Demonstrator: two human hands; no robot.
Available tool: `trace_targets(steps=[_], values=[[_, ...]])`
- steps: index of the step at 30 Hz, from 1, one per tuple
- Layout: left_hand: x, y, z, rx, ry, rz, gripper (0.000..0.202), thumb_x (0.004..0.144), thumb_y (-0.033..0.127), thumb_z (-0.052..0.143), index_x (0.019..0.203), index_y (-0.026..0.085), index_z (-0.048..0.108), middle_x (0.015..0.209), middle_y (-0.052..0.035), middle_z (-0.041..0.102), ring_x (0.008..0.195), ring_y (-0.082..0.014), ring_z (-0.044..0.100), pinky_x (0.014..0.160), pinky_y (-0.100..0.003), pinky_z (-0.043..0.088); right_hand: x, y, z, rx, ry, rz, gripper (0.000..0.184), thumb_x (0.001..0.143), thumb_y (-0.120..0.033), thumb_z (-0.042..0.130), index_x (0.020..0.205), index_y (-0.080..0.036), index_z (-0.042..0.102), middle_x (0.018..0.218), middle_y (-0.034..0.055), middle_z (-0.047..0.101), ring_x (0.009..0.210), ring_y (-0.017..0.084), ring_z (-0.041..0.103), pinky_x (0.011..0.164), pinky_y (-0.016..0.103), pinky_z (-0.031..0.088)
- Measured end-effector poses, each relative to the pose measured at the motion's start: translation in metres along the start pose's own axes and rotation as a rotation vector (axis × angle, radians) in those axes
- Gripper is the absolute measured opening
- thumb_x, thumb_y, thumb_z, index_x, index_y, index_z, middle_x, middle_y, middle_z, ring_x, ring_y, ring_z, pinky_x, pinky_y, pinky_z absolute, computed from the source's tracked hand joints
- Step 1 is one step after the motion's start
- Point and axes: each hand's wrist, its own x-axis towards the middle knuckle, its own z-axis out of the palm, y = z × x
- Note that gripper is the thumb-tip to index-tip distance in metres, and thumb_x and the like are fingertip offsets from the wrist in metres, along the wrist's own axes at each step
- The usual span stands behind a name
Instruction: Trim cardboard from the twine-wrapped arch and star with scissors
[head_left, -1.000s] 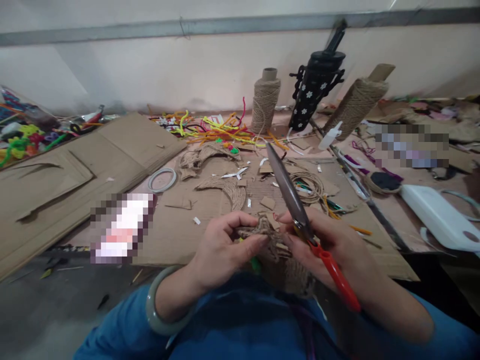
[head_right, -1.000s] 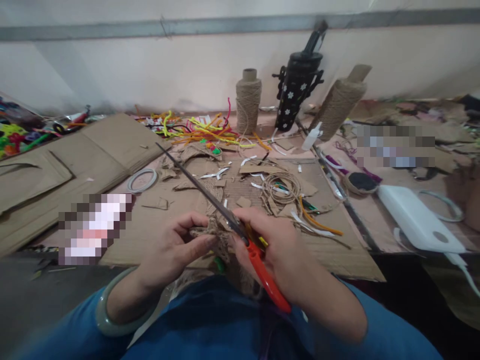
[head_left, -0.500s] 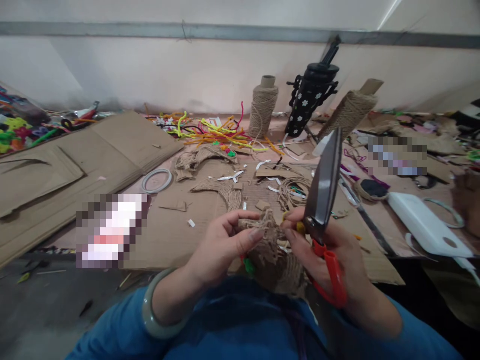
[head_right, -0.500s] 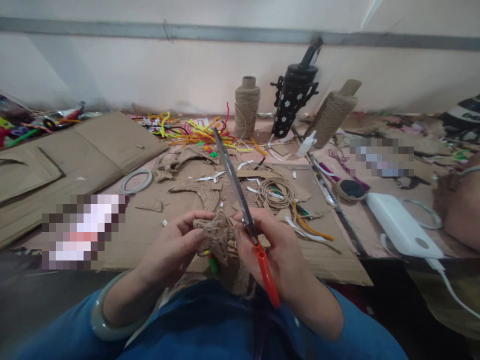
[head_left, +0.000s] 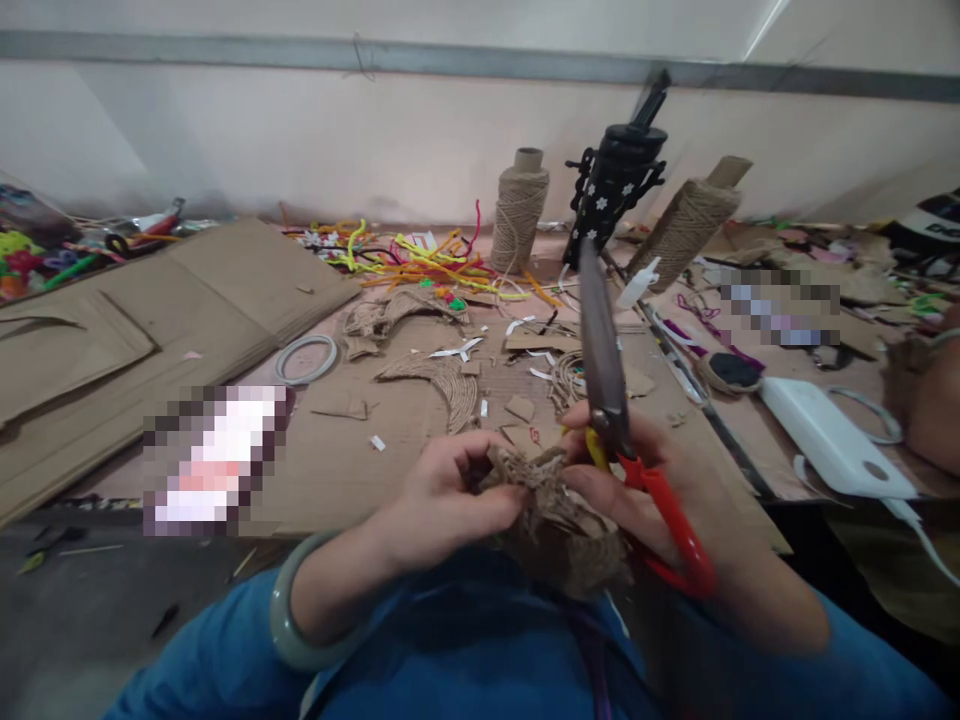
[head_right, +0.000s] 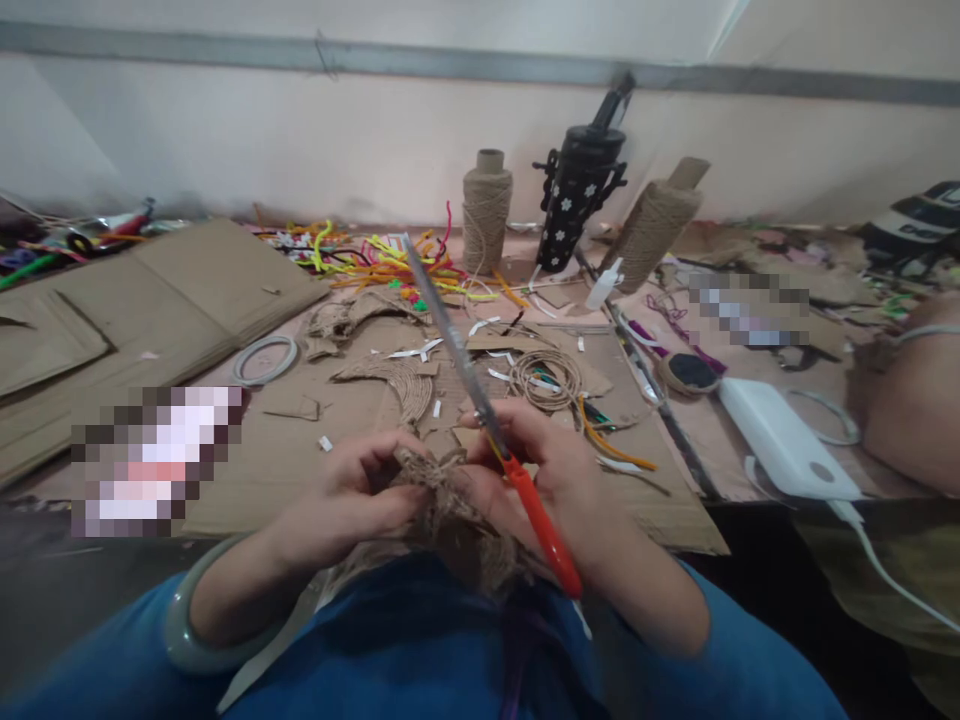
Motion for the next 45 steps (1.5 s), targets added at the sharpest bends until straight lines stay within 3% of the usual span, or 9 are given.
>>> trace_targets(steps=[5, 7, 11, 14, 19, 23, 29, 38, 45], values=[[-0.001, 0.003, 0.000, 0.057, -0.050, -0.020, 0.015, 0.063, 0.015, 0.078, 0.074, 0.013, 0.067, 0.068, 0.0009, 0.064, 0.062, -0.0091, 0.054, 0.058, -0.020, 0.044, 0.001, -0.002, 0.004, -0.161, -0.076, -0.113, 0.020, 0.079, -0.013, 0.057, 0.095, -0.024, 0.061, 0.071, -0.0034, 0.063, 0.054, 0.010, 0.056, 0.049, 0.019, 0.044], [0.000, -0.002, -0.002, -0.012, -0.035, -0.007, 0.020, 0.064, 0.021, 0.081, 0.077, 0.013, 0.069, 0.074, -0.0008, 0.067, 0.065, -0.0100, 0.058, 0.062, -0.021, 0.047, -0.001, -0.001, 0.009, -0.131, 0.004, -0.107, 0.017, 0.080, -0.014, 0.058, 0.093, -0.024, 0.061, 0.074, -0.0027, 0.064, 0.057, 0.010, 0.058, 0.050, 0.020, 0.046], [0.002, -0.016, -0.003, -0.226, 0.064, 0.043, 0.037, 0.060, 0.034, 0.086, 0.088, 0.016, 0.069, 0.075, -0.0014, 0.071, 0.065, -0.0115, 0.062, 0.063, -0.022, 0.049, -0.004, 0.004, 0.020, -0.078, 0.304, -0.066, 0.016, 0.080, -0.016, 0.061, 0.093, -0.025, 0.060, 0.074, -0.0030, 0.062, 0.054, 0.010, 0.056, 0.048, 0.020, 0.045], [0.003, -0.022, 0.003, -0.288, 0.083, 0.066, 0.042, 0.057, 0.032, 0.088, 0.091, 0.016, 0.070, 0.074, -0.0026, 0.072, 0.066, -0.0133, 0.064, 0.065, -0.025, 0.051, -0.006, 0.010, 0.027, -0.097, 0.418, -0.129, 0.019, 0.079, -0.014, 0.063, 0.092, -0.026, 0.058, 0.075, -0.0035, 0.062, 0.058, 0.011, 0.058, 0.052, 0.020, 0.048], [0.004, -0.021, 0.014, -0.302, 0.114, 0.119, 0.033, 0.060, 0.025, 0.087, 0.088, 0.017, 0.072, 0.083, -0.0034, 0.075, 0.074, -0.0154, 0.067, 0.072, -0.027, 0.053, -0.010, 0.022, 0.035, -0.089, 0.383, -0.229, 0.025, 0.082, -0.012, 0.063, 0.100, -0.028, 0.057, 0.084, -0.0030, 0.064, 0.067, 0.011, 0.061, 0.060, 0.021, 0.051], [0.003, -0.023, 0.015, -0.240, 0.209, 0.120, 0.024, 0.062, 0.026, 0.085, 0.080, 0.016, 0.072, 0.077, -0.0018, 0.074, 0.069, -0.0138, 0.065, 0.068, -0.024, 0.051, -0.013, 0.025, 0.039, -0.084, 0.386, -0.265, 0.028, 0.081, -0.010, 0.062, 0.102, -0.028, 0.058, 0.086, -0.0027, 0.066, 0.068, 0.012, 0.063, 0.062, 0.023, 0.053], [0.001, -0.026, 0.011, -0.261, 0.163, 0.137, 0.020, 0.065, 0.026, 0.084, 0.079, 0.017, 0.074, 0.074, -0.0006, 0.074, 0.067, -0.0116, 0.065, 0.067, -0.022, 0.051, -0.015, 0.025, 0.041, -0.074, 0.347, -0.312, 0.036, 0.082, -0.007, 0.061, 0.109, -0.031, 0.056, 0.095, -0.0022, 0.068, 0.075, 0.012, 0.065, 0.069, 0.024, 0.054], [-0.001, -0.028, 0.011, -0.295, 0.196, 0.126, 0.024, 0.062, 0.028, 0.086, 0.078, 0.017, 0.073, 0.076, -0.0018, 0.075, 0.068, -0.0135, 0.065, 0.067, -0.024, 0.052, -0.015, 0.023, 0.045, -0.105, 0.344, -0.323, 0.030, 0.083, -0.010, 0.060, 0.106, -0.029, 0.057, 0.081, -0.0023, 0.066, 0.072, 0.015, 0.064, 0.065, 0.027, 0.053], [-0.005, -0.026, -0.001, -0.203, 0.189, 0.090, 0.024, 0.060, 0.030, 0.086, 0.074, 0.016, 0.073, 0.070, -0.0018, 0.071, 0.064, -0.0134, 0.063, 0.063, -0.025, 0.051, -0.021, 0.020, 0.020, -0.096, 0.132, -0.274, 0.026, 0.088, -0.022, 0.060, 0.111, -0.031, 0.053, 0.088, -0.0014, 0.063, 0.078, 0.015, 0.063, 0.070, 0.025, 0.053]])
